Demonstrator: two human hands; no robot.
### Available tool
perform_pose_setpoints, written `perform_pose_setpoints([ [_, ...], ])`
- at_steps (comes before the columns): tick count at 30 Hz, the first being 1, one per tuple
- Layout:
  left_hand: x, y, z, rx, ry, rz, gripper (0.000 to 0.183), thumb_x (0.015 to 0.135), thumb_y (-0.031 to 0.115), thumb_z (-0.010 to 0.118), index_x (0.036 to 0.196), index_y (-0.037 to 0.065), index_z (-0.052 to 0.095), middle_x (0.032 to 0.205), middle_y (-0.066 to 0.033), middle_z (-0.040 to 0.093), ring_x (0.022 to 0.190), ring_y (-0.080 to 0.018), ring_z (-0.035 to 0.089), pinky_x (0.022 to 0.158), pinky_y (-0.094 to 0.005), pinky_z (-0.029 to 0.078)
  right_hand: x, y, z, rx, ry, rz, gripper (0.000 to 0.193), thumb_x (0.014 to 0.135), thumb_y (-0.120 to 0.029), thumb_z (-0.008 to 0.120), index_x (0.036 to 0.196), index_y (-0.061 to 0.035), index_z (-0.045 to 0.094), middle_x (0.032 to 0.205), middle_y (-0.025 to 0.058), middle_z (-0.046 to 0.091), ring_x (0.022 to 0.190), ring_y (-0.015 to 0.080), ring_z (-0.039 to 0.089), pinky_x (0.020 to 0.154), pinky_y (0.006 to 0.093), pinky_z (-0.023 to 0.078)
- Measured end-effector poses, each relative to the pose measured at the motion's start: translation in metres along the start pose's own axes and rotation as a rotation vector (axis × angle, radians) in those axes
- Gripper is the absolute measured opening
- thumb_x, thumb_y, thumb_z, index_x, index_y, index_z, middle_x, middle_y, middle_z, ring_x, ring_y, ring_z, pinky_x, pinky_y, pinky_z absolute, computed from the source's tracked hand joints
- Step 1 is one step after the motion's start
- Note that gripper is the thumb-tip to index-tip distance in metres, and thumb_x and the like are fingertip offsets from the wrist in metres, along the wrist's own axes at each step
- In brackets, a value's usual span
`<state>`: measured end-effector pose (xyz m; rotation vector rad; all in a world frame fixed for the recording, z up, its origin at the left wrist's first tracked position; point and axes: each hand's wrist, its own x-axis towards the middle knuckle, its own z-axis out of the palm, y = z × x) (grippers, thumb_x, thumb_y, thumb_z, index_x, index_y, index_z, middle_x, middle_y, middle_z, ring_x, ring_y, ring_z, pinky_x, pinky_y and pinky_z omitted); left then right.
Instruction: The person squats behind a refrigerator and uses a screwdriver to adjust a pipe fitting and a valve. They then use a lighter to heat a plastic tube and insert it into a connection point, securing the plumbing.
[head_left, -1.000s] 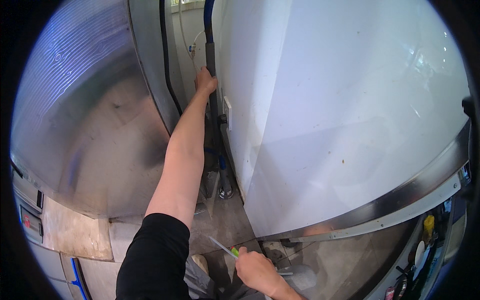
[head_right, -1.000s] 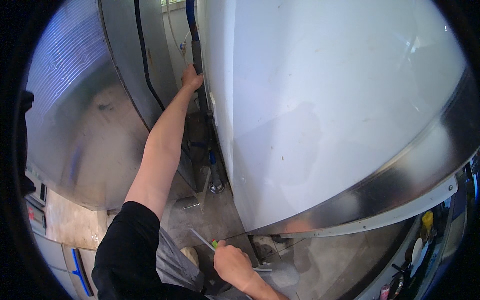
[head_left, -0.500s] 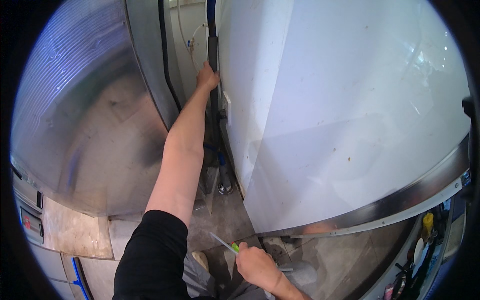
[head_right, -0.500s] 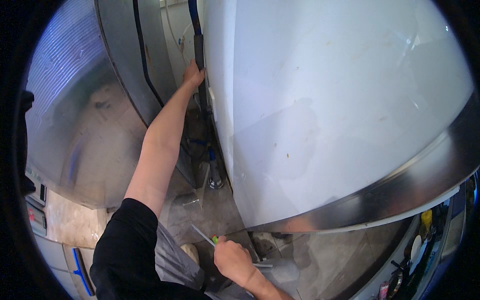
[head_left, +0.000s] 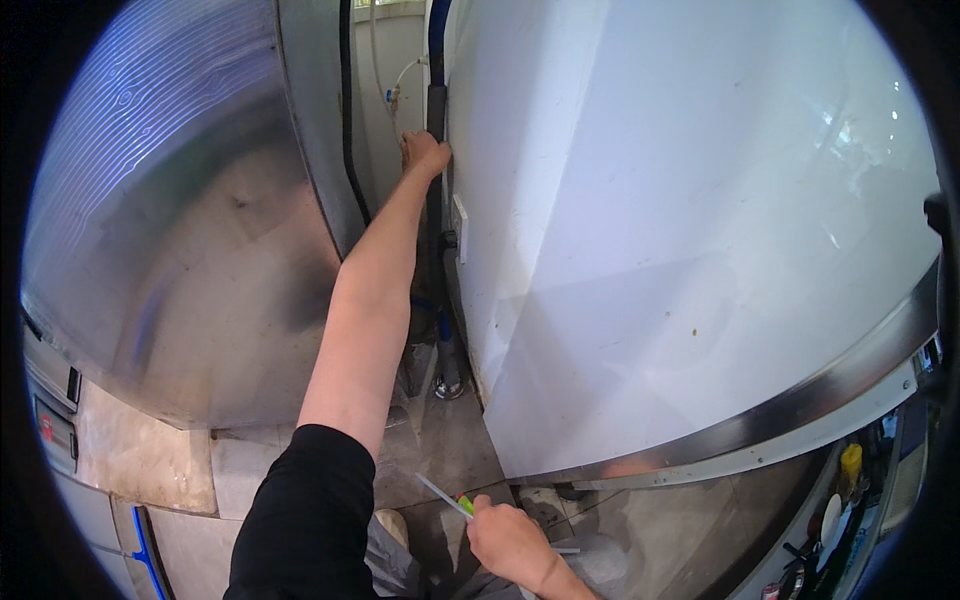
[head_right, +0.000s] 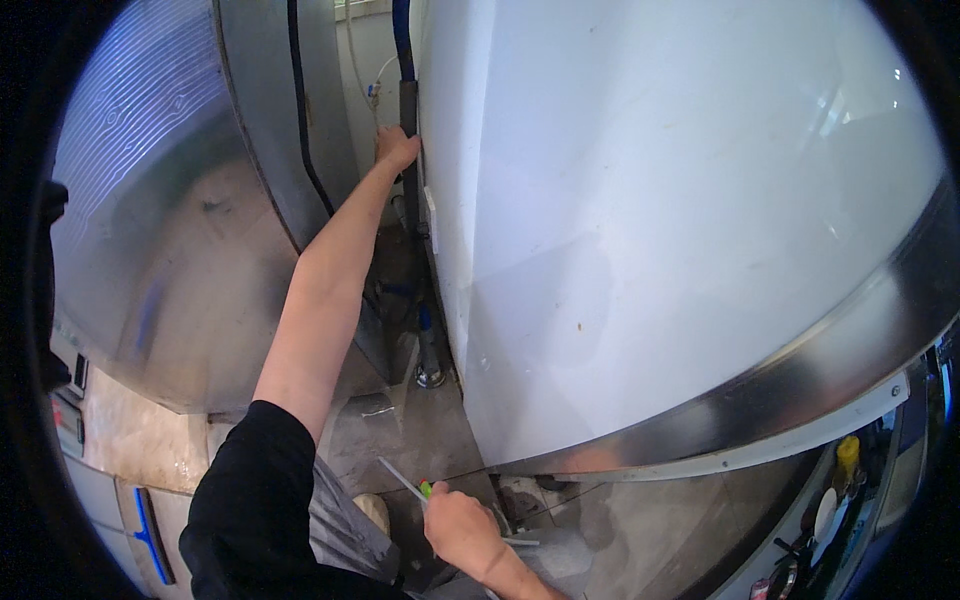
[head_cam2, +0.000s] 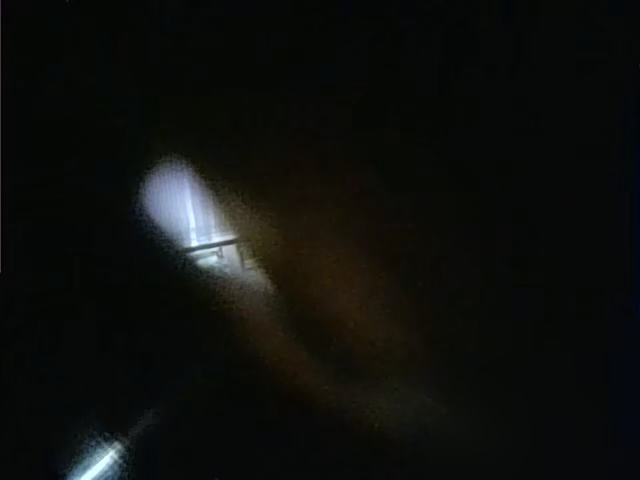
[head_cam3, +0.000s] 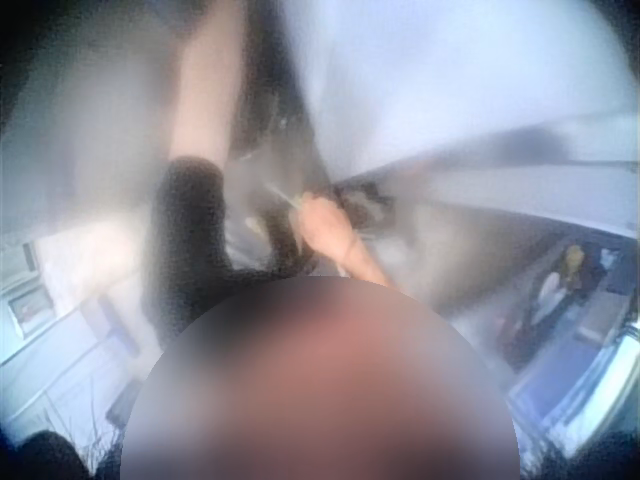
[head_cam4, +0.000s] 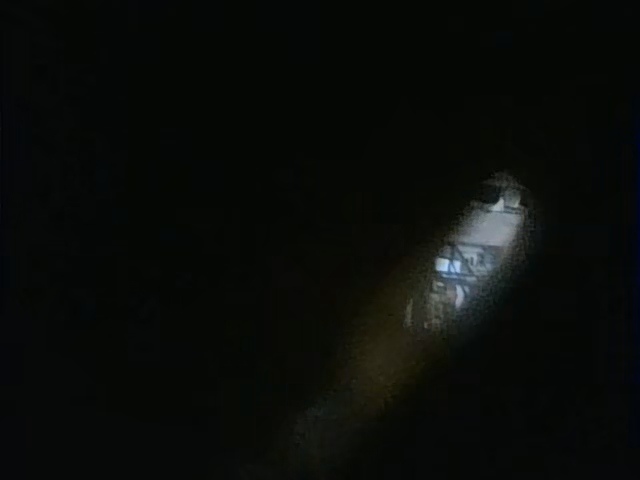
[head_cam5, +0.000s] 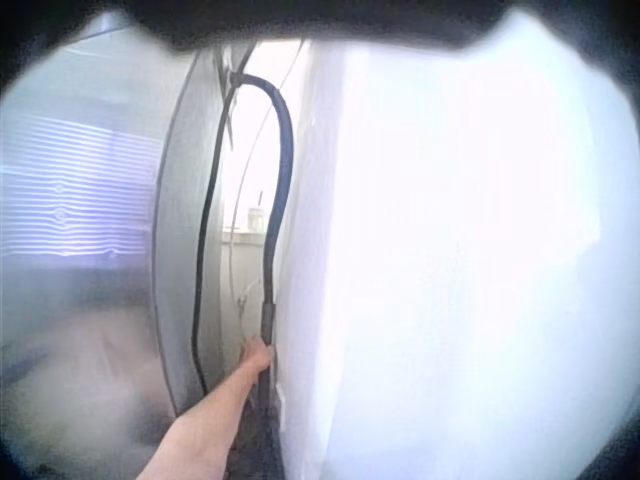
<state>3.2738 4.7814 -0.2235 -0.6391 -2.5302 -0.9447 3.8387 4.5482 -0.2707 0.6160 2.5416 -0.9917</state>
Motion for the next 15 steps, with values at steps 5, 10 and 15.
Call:
perform_pose_setpoints([
  [5, 0.000, 0.030, -0.041, -0.197, -0.096, -0.013, 0.098, 0.087, 0.024, 0.068, 0.169, 0.009, 0.015, 0.137, -0.0243, 0.065, 0.125, -0.0411, 0.065, 0.116, -0.0474, 0.046, -0.006, 0.008, 0.004, 0.059, 0.075, -0.028, 0.024, 0.099, -0.016, 0.060, 0.104, 0.0066, 0.052, 0.077, 0.0307, 0.069, 0.078, 0.0534, 0.069, 0.075, 0.0619, 0.056],
  [10, -0.012, 0.038, -0.071, -0.234, -0.184, -0.017, 0.109, 0.085, 0.022, 0.064, 0.171, 0.032, -0.002, 0.139, -0.0236, 0.066, 0.125, -0.0421, 0.066, 0.113, -0.0498, 0.047, -0.006, 0.010, 0.004, 0.070, 0.078, -0.033, 0.024, 0.099, -0.016, 0.060, 0.103, 0.0065, 0.053, 0.077, 0.0306, 0.069, 0.078, 0.0531, 0.069, 0.075, 0.0623, 0.056],
  [15, 0.004, 0.030, -0.060, -0.295, -0.175, 0.053, 0.109, 0.086, 0.021, 0.061, 0.169, 0.042, -0.007, 0.138, -0.0237, 0.067, 0.125, -0.0428, 0.065, 0.113, -0.0494, 0.047, -0.007, 0.011, 0.005, 0.077, 0.126, -0.091, 0.024, 0.099, -0.016, 0.060, 0.102, 0.0069, 0.053, 0.077, 0.0308, 0.069, 0.078, 0.0537, 0.069, 0.074, 0.0620, 0.056],
])
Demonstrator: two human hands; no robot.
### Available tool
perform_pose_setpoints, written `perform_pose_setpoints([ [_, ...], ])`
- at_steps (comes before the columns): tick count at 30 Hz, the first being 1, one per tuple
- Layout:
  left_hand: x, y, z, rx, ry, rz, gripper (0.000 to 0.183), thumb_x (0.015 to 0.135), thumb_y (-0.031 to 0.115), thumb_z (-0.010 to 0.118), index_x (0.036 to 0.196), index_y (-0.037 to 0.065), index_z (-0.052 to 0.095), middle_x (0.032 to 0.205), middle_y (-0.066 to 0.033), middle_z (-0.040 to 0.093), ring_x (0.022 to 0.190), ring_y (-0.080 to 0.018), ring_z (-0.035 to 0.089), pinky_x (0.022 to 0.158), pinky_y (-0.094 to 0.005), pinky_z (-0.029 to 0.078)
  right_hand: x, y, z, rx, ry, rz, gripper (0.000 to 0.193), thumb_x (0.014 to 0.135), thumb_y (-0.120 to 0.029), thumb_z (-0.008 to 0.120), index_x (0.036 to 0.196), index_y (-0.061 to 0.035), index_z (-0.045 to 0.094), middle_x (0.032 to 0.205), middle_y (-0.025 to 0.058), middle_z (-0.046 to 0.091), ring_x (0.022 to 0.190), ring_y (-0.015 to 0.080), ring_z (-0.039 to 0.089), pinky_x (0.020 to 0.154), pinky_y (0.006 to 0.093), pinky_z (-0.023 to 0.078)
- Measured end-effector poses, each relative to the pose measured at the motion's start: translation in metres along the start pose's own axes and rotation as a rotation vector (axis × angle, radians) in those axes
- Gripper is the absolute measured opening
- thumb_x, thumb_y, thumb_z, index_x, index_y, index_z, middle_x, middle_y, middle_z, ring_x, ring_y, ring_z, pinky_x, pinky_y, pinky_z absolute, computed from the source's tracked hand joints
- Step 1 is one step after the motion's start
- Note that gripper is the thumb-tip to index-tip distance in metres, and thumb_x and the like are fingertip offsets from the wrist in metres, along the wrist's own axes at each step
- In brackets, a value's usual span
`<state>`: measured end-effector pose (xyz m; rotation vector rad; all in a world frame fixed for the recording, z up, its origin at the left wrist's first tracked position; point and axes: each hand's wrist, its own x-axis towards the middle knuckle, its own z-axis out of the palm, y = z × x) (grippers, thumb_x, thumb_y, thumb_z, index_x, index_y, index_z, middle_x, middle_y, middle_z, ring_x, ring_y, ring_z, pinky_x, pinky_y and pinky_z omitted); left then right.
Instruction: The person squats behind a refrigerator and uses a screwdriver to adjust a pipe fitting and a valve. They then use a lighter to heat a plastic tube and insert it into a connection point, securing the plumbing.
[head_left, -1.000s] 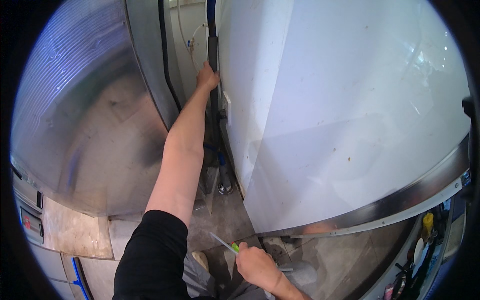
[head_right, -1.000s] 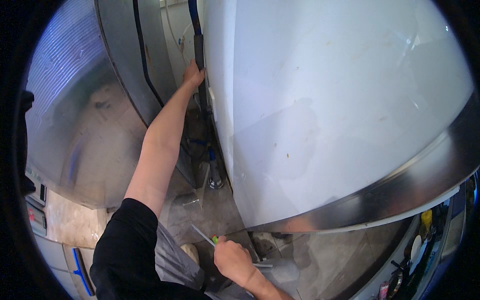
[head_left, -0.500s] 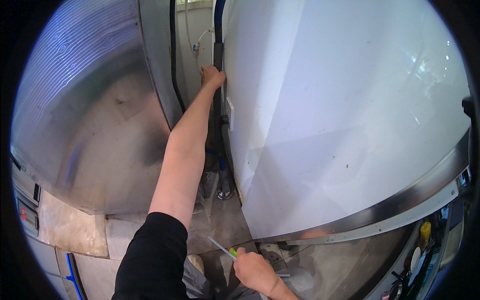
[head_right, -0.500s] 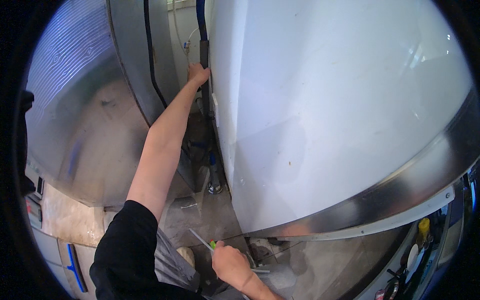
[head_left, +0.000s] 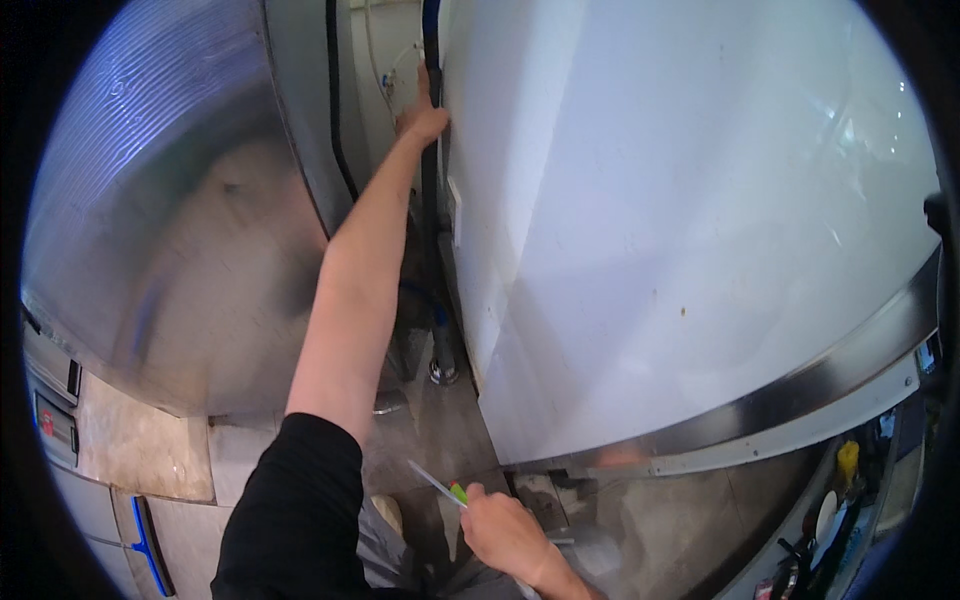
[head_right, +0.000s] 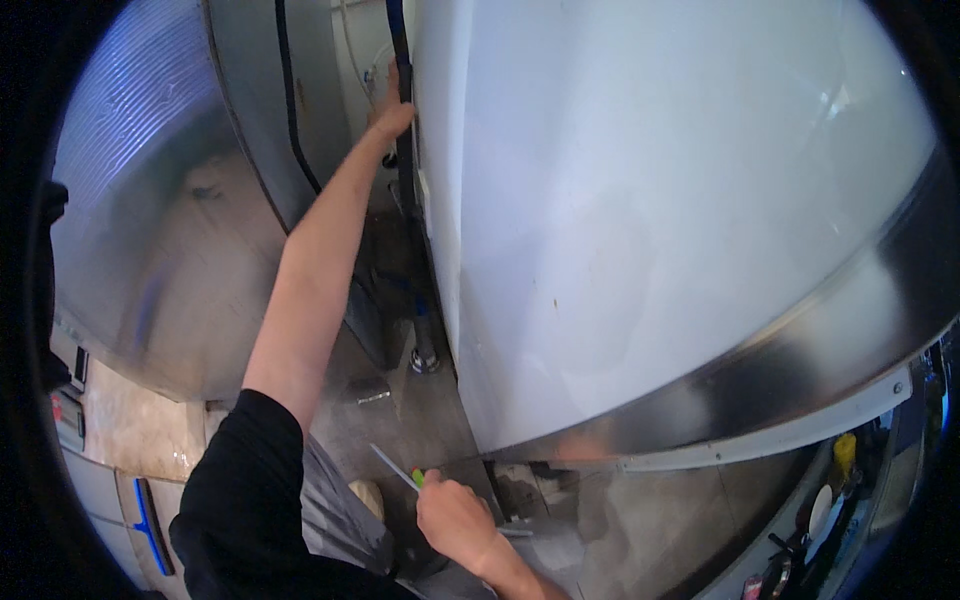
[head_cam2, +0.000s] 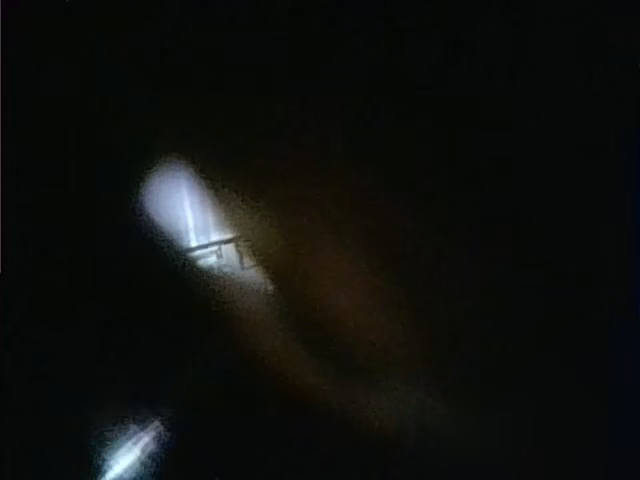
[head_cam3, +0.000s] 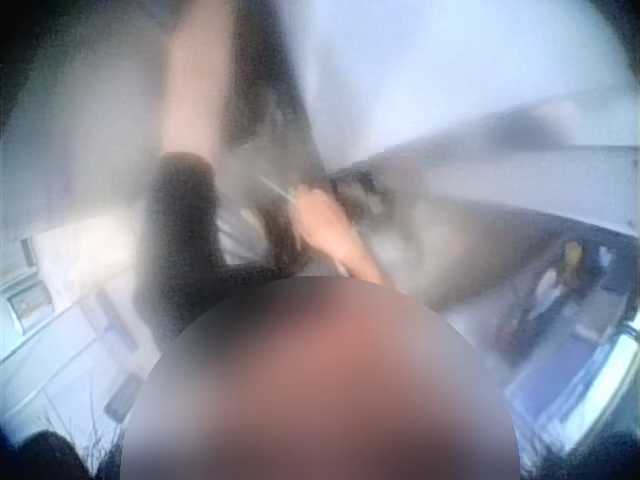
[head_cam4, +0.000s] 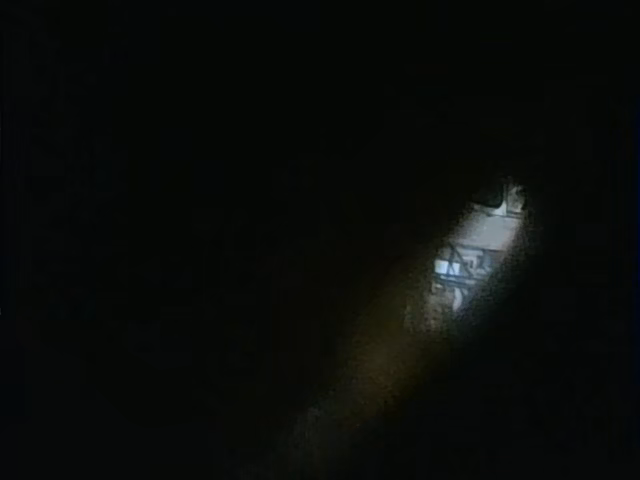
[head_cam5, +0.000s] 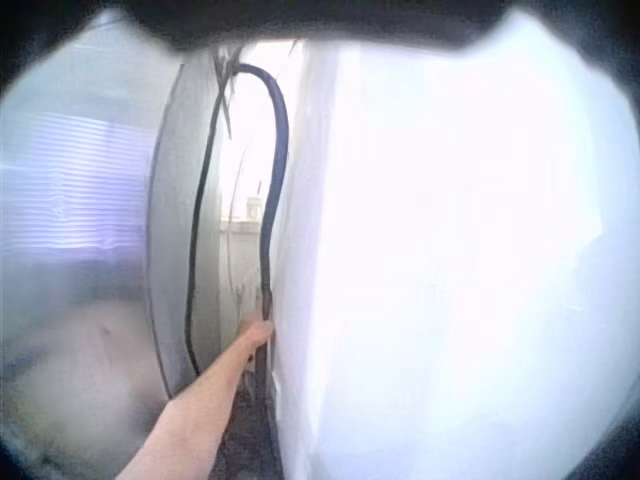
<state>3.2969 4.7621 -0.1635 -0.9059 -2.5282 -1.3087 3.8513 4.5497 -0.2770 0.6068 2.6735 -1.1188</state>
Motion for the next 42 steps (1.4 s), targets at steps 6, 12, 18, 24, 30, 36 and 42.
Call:
perform_pose_setpoints([
  [6, 0.033, -0.021, 0.008, -0.040, 0.023, 0.044, 0.103, 0.088, 0.025, 0.062, 0.169, 0.042, 0.001, 0.140, -0.0254, 0.065, 0.126, -0.0420, 0.065, 0.113, -0.0493, 0.047, -0.005, -0.001, -0.003, -0.018, -0.013, 0.020, 0.021, 0.097, -0.012, 0.059, 0.102, 0.0073, 0.053, 0.076, 0.0316, 0.069, 0.076, 0.0530, 0.070, 0.073, 0.0616, 0.057],
  [12, 0.054, 0.039, -0.044, -0.098, 0.165, -0.002, 0.048, 0.093, 0.033, 0.064, 0.128, 0.002, 0.073, 0.130, -0.0264, 0.071, 0.123, -0.0372, 0.069, 0.107, -0.0444, 0.053, -0.005, -0.006, -0.011, -0.062, -0.116, 0.130, 0.021, 0.097, -0.010, 0.058, 0.108, 0.0080, 0.055, 0.087, 0.0317, 0.073, 0.089, 0.0510, 0.073, 0.081, 0.0578, 0.060],
  [18, 0.044, 0.128, -0.091, 0.000, 0.276, -0.019, 0.045, 0.091, 0.027, 0.067, 0.124, -0.003, 0.073, 0.127, -0.0264, 0.072, 0.121, -0.0396, 0.069, 0.103, -0.0457, 0.056, -0.004, -0.008, -0.009, -0.063, -0.105, 0.092, 0.023, 0.099, -0.013, 0.058, 0.108, 0.0072, 0.055, 0.085, 0.0316, 0.072, 0.087, 0.0513, 0.073, 0.079, 0.0574, 0.060],
  [24, 0.029, 0.134, -0.109, 0.046, 0.362, 0.051, 0.039, 0.090, 0.018, 0.070, 0.123, -0.003, 0.072, 0.126, -0.0261, 0.071, 0.121, -0.0418, 0.068, 0.104, -0.0480, 0.056, -0.003, -0.007, -0.012, -0.075, -0.064, 0.099, 0.024, 0.100, -0.016, 0.058, 0.106, 0.0062, 0.054, 0.082, 0.0305, 0.071, 0.083, 0.0513, 0.072, 0.076, 0.0580, 0.059],
  [30, 0.014, 0.147, -0.098, -0.132, 0.807, 0.168, 0.063, 0.090, 0.012, 0.067, 0.147, -0.005, 0.045, 0.117, -0.0292, 0.071, 0.115, -0.0486, 0.067, 0.106, -0.0524, 0.052, -0.004, -0.013, -0.012, -0.083, -0.016, 0.082, 0.022, 0.101, -0.017, 0.059, 0.103, 0.0037, 0.054, 0.079, 0.0290, 0.070, 0.080, 0.0505, 0.071, 0.073, 0.0571, 0.059],
  [36, 0.010, 0.154, -0.097, -0.278, 0.575, 0.257, 0.042, 0.091, 0.024, 0.056, 0.117, -0.008, 0.064, 0.115, -0.0346, 0.070, 0.114, -0.0507, 0.066, 0.104, -0.0539, 0.051, -0.003, -0.010, -0.008, -0.072, 0.036, 0.024, 0.022, 0.102, -0.018, 0.061, 0.100, 0.0028, 0.055, 0.076, 0.0285, 0.068, 0.076, 0.0501, 0.069, 0.069, 0.0574, 0.056],
  [42, -0.004, 0.163, -0.108, -0.270, 0.523, 0.245, 0.040, 0.087, 0.023, 0.056, 0.115, -0.003, 0.068, 0.114, -0.0329, 0.072, 0.113, -0.0496, 0.067, 0.103, -0.0524, 0.051, -0.002, -0.007, -0.006, -0.052, 0.063, 0.005, 0.022, 0.102, -0.018, 0.061, 0.100, 0.0030, 0.055, 0.075, 0.0290, 0.067, 0.074, 0.0514, 0.067, 0.067, 0.0596, 0.053],
])
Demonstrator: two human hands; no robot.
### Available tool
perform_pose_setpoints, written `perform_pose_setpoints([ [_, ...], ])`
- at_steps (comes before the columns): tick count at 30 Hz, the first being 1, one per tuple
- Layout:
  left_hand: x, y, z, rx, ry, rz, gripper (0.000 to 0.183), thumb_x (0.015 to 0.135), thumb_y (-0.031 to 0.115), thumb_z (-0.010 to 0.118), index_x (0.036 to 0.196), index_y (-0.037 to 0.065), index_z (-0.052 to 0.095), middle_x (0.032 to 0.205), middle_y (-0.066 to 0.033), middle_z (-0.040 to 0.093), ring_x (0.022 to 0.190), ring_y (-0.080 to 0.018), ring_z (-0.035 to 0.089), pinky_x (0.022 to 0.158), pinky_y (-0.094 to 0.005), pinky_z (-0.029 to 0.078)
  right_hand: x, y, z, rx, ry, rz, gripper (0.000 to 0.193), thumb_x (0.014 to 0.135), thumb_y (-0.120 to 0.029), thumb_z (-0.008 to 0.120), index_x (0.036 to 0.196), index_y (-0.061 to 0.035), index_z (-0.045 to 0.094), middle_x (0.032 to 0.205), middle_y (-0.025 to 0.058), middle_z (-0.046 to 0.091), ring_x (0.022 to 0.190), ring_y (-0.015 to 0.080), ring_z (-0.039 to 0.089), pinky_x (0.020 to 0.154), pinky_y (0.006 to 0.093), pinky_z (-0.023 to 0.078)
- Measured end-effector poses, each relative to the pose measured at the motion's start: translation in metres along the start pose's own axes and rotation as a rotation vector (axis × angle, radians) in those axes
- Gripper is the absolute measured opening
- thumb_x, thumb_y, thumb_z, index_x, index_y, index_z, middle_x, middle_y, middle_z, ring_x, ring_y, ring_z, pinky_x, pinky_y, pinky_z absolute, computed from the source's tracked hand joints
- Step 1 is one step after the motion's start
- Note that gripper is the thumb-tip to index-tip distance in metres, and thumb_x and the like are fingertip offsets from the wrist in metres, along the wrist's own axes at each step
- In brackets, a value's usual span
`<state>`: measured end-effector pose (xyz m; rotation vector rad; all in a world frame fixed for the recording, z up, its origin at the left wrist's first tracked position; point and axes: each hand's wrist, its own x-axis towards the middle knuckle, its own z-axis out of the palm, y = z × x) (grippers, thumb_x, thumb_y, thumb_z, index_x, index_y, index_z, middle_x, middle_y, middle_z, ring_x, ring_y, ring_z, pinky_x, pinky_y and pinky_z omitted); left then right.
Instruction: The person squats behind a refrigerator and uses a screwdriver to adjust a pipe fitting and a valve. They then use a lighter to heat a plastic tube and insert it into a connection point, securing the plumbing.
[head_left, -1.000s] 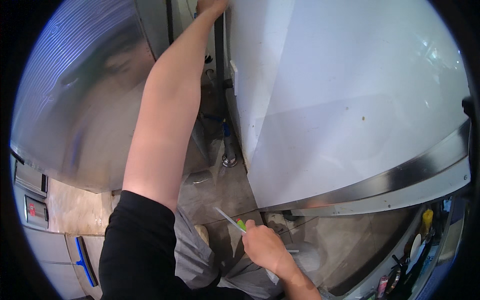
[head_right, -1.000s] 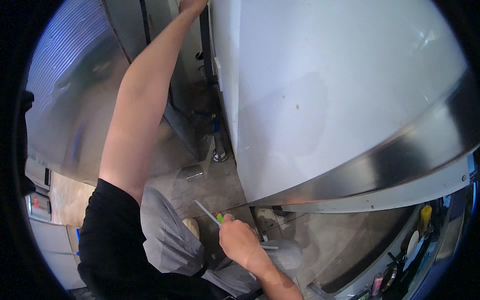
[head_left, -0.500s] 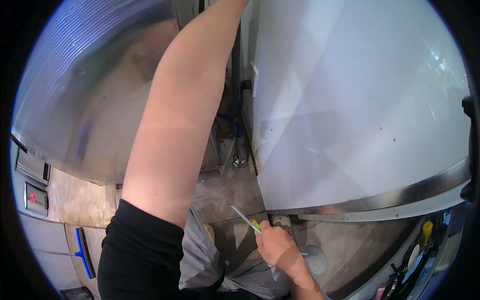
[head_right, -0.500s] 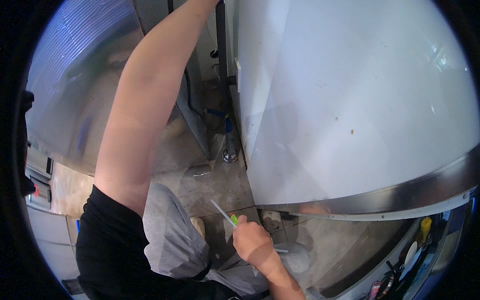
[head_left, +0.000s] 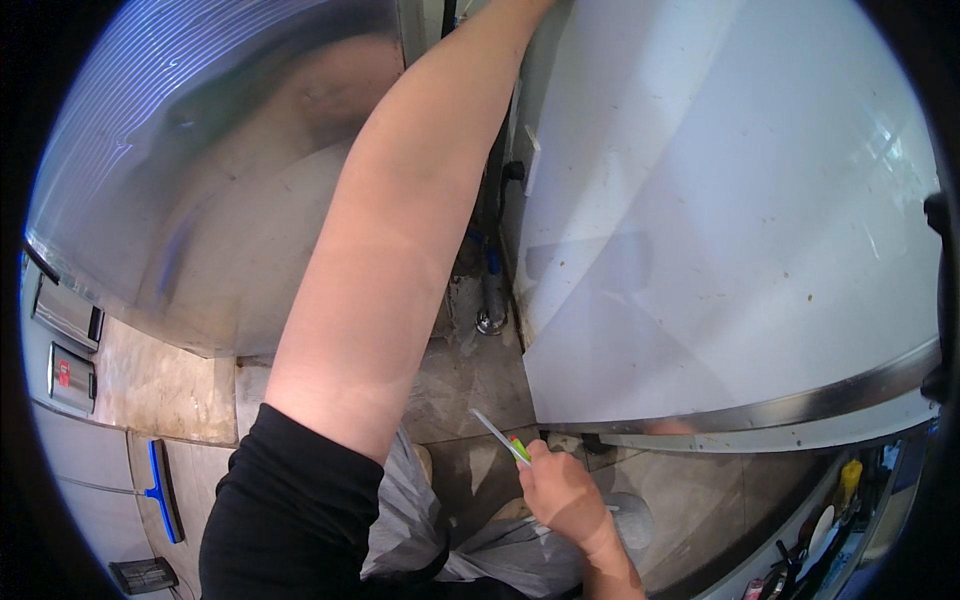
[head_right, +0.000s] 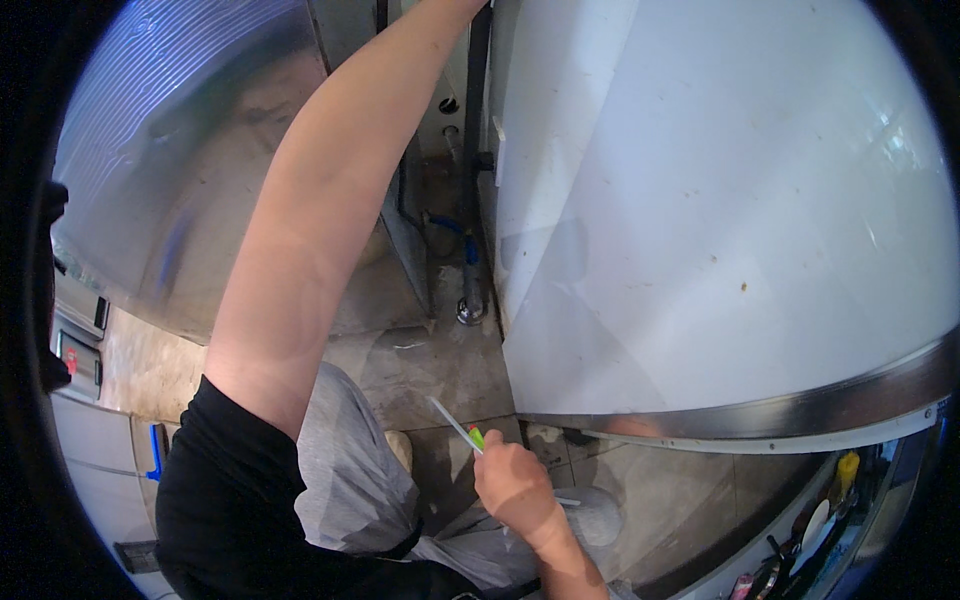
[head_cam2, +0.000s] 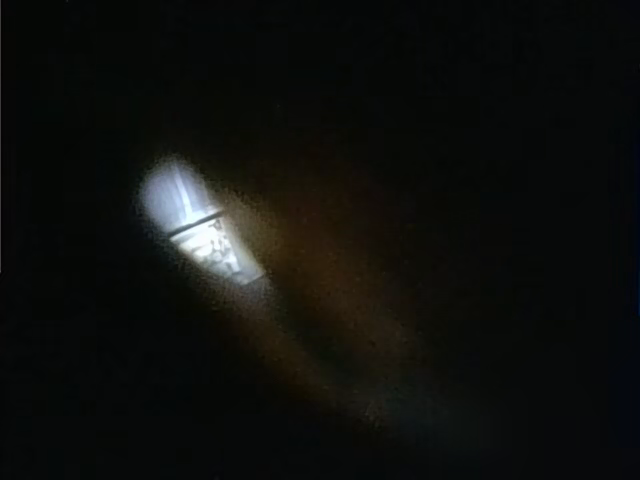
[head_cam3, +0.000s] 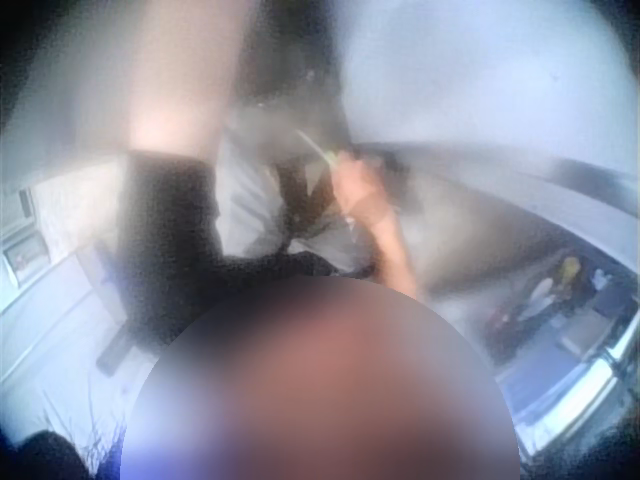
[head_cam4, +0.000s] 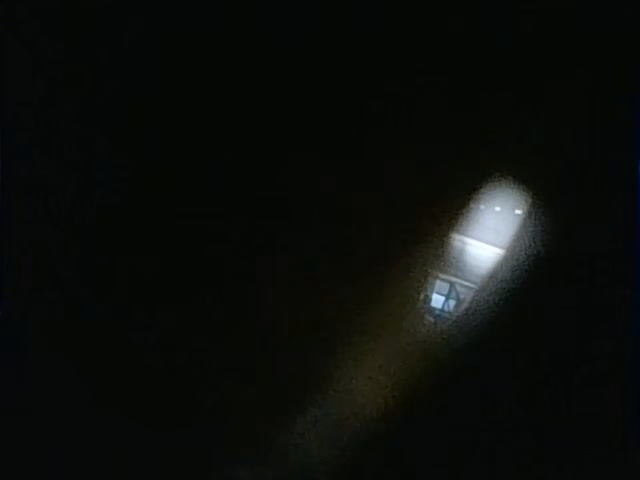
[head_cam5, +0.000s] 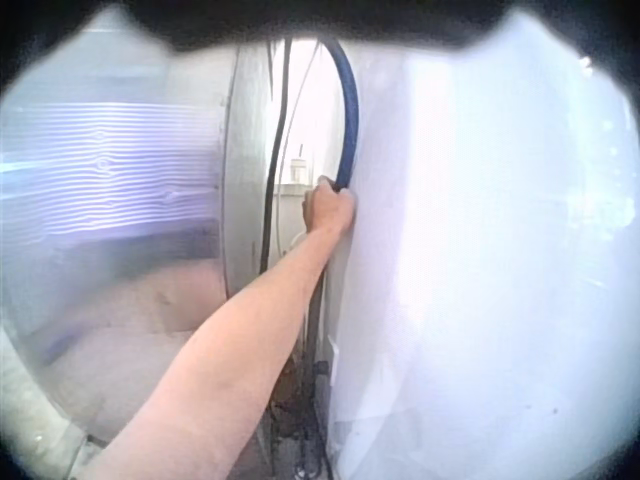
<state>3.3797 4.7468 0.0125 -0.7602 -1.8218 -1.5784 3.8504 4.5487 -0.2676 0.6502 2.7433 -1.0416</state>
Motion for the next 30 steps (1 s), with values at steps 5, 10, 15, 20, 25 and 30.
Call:
perform_pose_setpoints([
  [5, -0.001, 0.005, -0.007, 0.079, -0.057, -0.001, 0.050, 0.086, 0.021, 0.061, 0.129, -0.002, 0.061, 0.119, -0.0318, 0.071, 0.117, -0.0484, 0.066, 0.104, -0.0517, 0.051, 0.001, -0.002, -0.003, -0.026, -0.023, -0.002, 0.023, 0.102, -0.019, 0.060, 0.099, 0.0030, 0.055, 0.076, 0.0288, 0.068, 0.075, 0.0507, 0.070, 0.068, 0.0575, 0.057],
  [10, -0.013, -0.020, 0.009, 0.087, 0.000, -0.086, 0.067, 0.086, 0.019, 0.068, 0.147, 0.001, 0.046, 0.128, -0.0299, 0.068, 0.122, -0.0464, 0.064, 0.110, -0.0512, 0.049, 0.002, -0.003, -0.004, -0.055, -0.013, -0.016, 0.022, 0.101, -0.018, 0.062, 0.099, 0.0033, 0.055, 0.075, 0.0286, 0.068, 0.075, 0.0498, 0.070, 0.067, 0.0565, 0.058],
  [15, -0.081, -0.085, 0.017, -0.001, 0.025, -0.424, 0.070, 0.088, 0.015, 0.062, 0.155, 0.004, 0.043, 0.140, -0.0282, 0.062, 0.130, -0.0446, 0.061, 0.115, -0.0479, 0.046, 0.000, 0.002, -0.002, -0.028, 0.009, -0.015, 0.022, 0.101, -0.018, 0.062, 0.100, 0.0031, 0.055, 0.075, 0.0278, 0.068, 0.075, 0.0487, 0.071, 0.067, 0.0562, 0.058],
  [20, -0.174, -0.111, 0.009, -0.134, 0.052, -0.675, 0.071, 0.090, 0.022, 0.071, 0.149, -0.007, 0.044, 0.147, -0.0305, 0.055, 0.137, -0.0454, 0.054, 0.120, -0.0453, 0.041, -0.002, 0.006, 0.000, -0.065, 0.023, -0.046, 0.022, 0.101, -0.019, 0.062, 0.100, 0.0023, 0.054, 0.077, 0.0278, 0.069, 0.073, 0.0481, 0.071, 0.066, 0.0561, 0.058],
  [25, -0.317, -0.116, -0.086, -0.444, -0.560, -0.473, 0.030, 0.099, 0.022, 0.061, 0.114, -0.001, 0.071, 0.110, -0.0214, 0.077, 0.105, -0.0366, 0.075, 0.092, -0.0421, 0.057, -0.006, 0.015, -0.002, -0.063, -0.073, 0.043, 0.021, 0.101, -0.019, 0.062, 0.101, 0.0011, 0.055, 0.078, 0.0277, 0.069, 0.077, 0.0477, 0.070, 0.069, 0.0587, 0.054],
  [30, -0.393, -0.181, -0.130, 0.138, -1.220, -0.405, 0.050, 0.101, 0.039, 0.055, 0.116, -0.004, 0.074, 0.121, -0.0258, 0.073, 0.117, -0.0411, 0.069, 0.102, -0.0495, 0.053, -0.008, 0.030, -0.001, -0.207, -0.285, 0.183, 0.024, 0.101, -0.023, 0.060, 0.104, 0.0008, 0.058, 0.080, 0.0257, 0.071, 0.079, 0.0479, 0.070, 0.072, 0.0604, 0.055],
])
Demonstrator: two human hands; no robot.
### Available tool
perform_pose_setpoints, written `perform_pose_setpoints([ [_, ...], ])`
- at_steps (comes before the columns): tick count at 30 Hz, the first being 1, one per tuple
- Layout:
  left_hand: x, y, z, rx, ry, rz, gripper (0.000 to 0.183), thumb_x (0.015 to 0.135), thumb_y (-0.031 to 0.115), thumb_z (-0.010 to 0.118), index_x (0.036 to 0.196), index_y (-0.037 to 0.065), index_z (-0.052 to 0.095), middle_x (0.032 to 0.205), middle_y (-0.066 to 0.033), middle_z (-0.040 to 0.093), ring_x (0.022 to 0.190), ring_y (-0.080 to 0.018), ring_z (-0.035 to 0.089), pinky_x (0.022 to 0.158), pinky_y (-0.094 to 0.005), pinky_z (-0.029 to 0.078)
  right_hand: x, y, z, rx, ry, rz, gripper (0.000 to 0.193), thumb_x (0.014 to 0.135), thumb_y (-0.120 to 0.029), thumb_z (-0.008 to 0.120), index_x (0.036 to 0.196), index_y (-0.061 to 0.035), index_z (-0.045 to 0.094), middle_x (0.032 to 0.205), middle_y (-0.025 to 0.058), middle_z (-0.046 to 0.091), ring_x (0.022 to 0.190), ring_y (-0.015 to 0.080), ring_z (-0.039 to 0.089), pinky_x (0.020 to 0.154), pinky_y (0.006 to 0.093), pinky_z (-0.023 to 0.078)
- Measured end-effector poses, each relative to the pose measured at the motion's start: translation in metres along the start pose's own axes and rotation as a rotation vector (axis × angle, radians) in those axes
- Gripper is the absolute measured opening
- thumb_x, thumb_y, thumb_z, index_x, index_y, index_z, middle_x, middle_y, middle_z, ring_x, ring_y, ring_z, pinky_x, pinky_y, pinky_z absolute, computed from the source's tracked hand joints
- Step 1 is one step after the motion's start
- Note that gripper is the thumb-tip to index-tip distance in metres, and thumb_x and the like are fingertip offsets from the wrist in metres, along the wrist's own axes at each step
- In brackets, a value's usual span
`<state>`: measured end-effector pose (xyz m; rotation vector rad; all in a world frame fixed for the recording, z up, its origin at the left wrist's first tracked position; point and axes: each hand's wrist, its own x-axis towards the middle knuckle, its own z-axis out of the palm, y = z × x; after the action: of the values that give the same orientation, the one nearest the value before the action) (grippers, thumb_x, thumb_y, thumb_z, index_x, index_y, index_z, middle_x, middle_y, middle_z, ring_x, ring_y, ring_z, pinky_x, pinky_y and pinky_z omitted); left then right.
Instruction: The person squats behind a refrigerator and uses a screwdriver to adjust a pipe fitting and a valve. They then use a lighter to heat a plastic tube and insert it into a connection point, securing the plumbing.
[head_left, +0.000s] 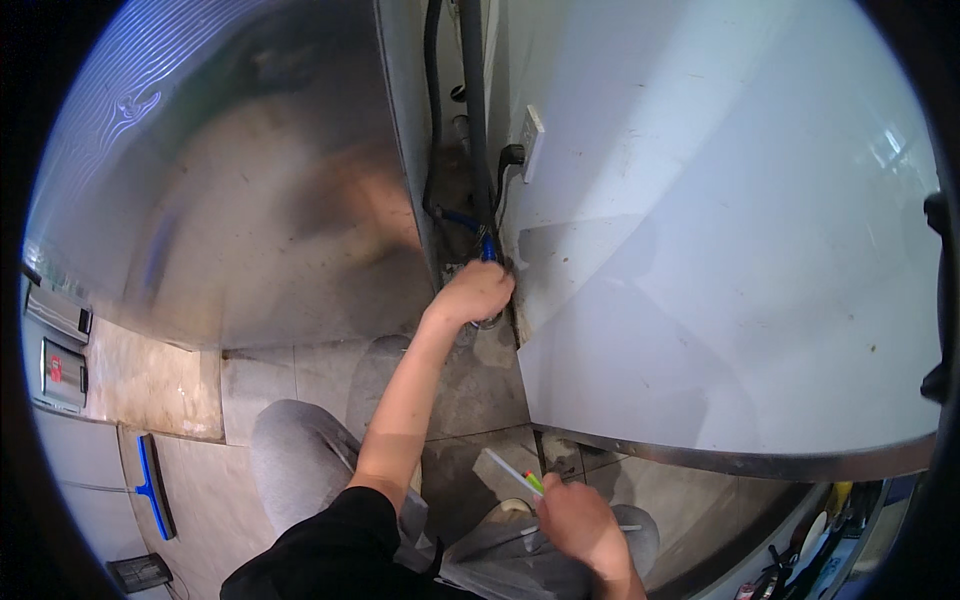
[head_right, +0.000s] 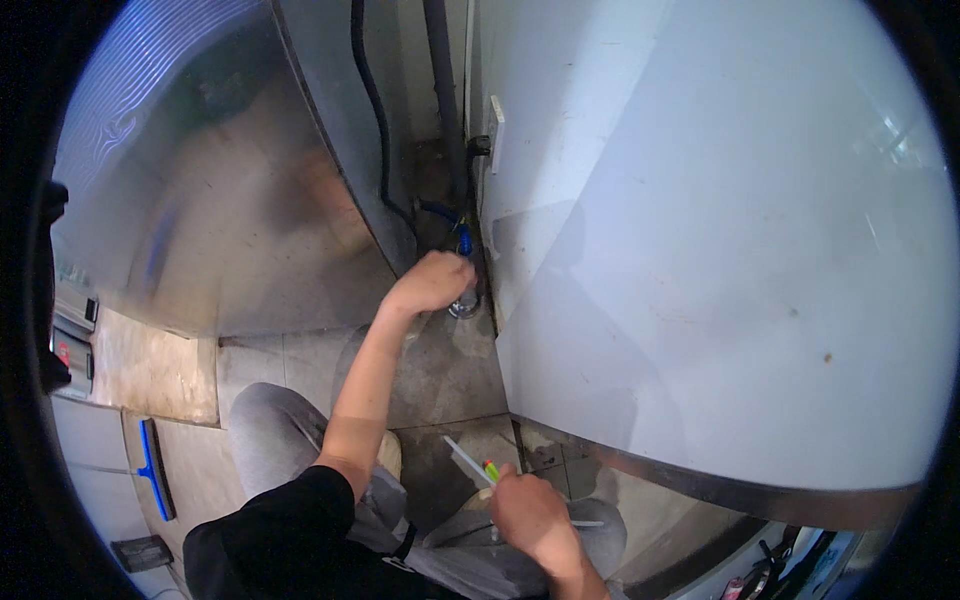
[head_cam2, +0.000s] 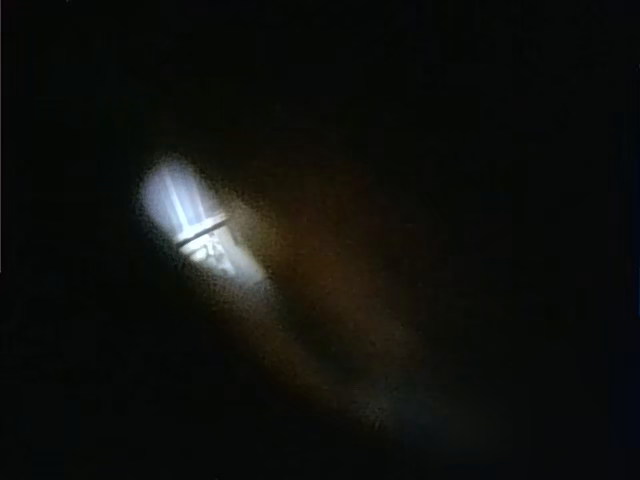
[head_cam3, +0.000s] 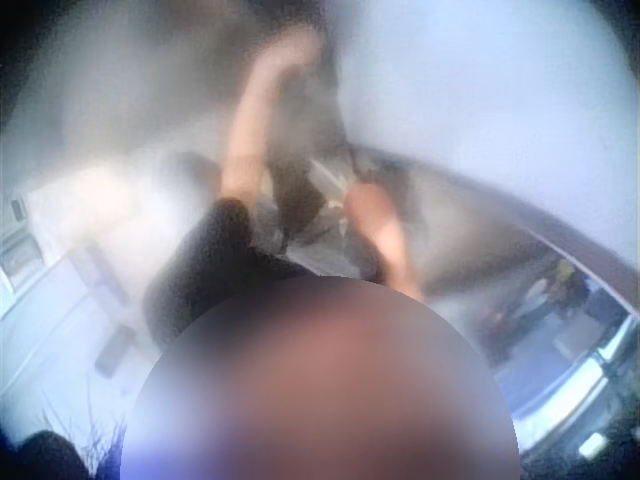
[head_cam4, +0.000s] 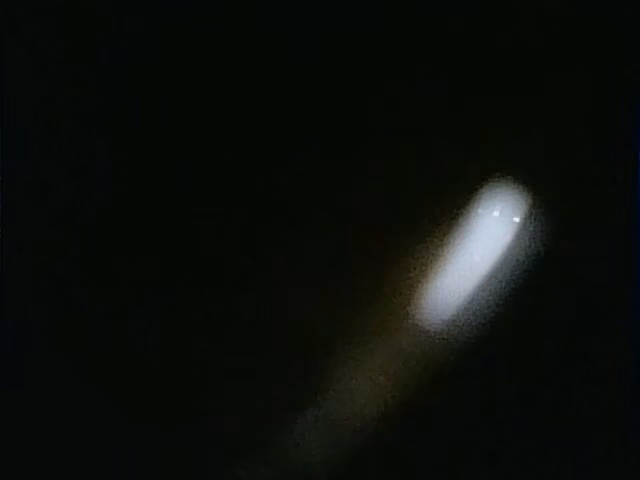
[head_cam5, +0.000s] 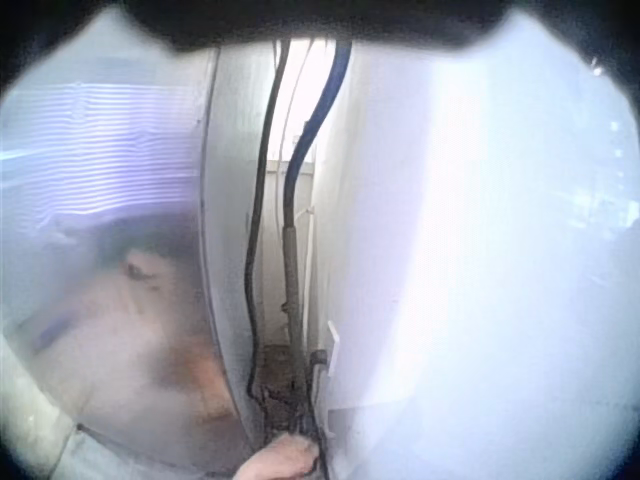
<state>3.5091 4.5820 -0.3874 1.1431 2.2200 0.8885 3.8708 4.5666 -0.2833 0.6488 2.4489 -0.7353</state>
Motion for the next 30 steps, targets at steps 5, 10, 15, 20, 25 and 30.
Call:
perform_pose_setpoints([
  [5, 0.042, -0.073, 0.080, 0.240, -0.200, -0.403, 0.083, 0.098, 0.044, 0.068, 0.154, -0.009, 0.037, 0.147, -0.0315, 0.056, 0.135, -0.0450, 0.057, 0.117, -0.0469, 0.045, 0.004, -0.001, 0.012, -0.105, -0.139, 0.003, 0.027, 0.100, -0.024, 0.061, 0.106, 0.0017, 0.062, 0.086, 0.0265, 0.073, 0.087, 0.0472, 0.073, 0.080, 0.0581, 0.058],
  [10, 0.059, -0.121, 0.153, 0.090, 0.001, -0.477, 0.123, 0.090, 0.029, 0.083, 0.162, -0.009, -0.010, 0.145, -0.0366, 0.053, 0.136, -0.0460, 0.056, 0.116, -0.0464, 0.047, 0.011, -0.002, 0.017, -0.159, -0.181, 0.061, 0.021, 0.096, -0.014, 0.057, 0.106, 0.0028, 0.065, 0.096, 0.0273, 0.075, 0.093, 0.0465, 0.074, 0.085, 0.0563, 0.059],
  [15, 0.052, -0.138, 0.160, 0.056, 0.030, -0.440, 0.103, 0.088, 0.017, 0.083, 0.158, -0.013, 0.013, 0.143, -0.0350, 0.056, 0.133, -0.0446, 0.059, 0.111, -0.0466, 0.052, 0.016, -0.004, 0.017, -0.185, -0.179, 0.102, 0.020, 0.095, -0.014, 0.057, 0.104, 0.0019, 0.065, 0.094, 0.0275, 0.074, 0.092, 0.0472, 0.074, 0.084, 0.0564, 0.059],
  [20, 0.061, -0.140, 0.163, 0.061, 0.027, -0.503, 0.088, 0.087, 0.012, 0.082, 0.150, -0.016, 0.027, 0.147, -0.0323, 0.054, 0.134, -0.0434, 0.059, 0.111, -0.0477, 0.052, 0.020, -0.007, 0.016, -0.178, -0.188, 0.100, 0.023, 0.096, -0.018, 0.057, 0.104, 0.0021, 0.065, 0.094, 0.0277, 0.074, 0.092, 0.0475, 0.074, 0.084, 0.0575, 0.059],
  [25, 0.075, -0.150, 0.178, 0.143, 0.104, -0.505, 0.082, 0.086, 0.011, 0.082, 0.148, -0.014, 0.034, 0.146, -0.0297, 0.055, 0.133, -0.0421, 0.060, 0.113, -0.0471, 0.050, 0.022, -0.006, 0.021, -0.163, -0.183, 0.079, 0.026, 0.098, -0.023, 0.058, 0.104, 0.0019, 0.065, 0.092, 0.0279, 0.074, 0.093, 0.0483, 0.073, 0.084, 0.0587, 0.058],
  [30, 0.075, -0.154, 0.173, 0.214, 0.114, -0.420, 0.077, 0.087, 0.017, 0.083, 0.146, -0.010, 0.041, 0.144, -0.0286, 0.057, 0.132, -0.0407, 0.061, 0.111, -0.0475, 0.050, 0.019, -0.003, 0.027, -0.162, -0.178, 0.097, 0.027, 0.098, -0.024, 0.059, 0.103, 0.0020, 0.065, 0.091, 0.0279, 0.074, 0.091, 0.0492, 0.072, 0.082, 0.0587, 0.058],
])
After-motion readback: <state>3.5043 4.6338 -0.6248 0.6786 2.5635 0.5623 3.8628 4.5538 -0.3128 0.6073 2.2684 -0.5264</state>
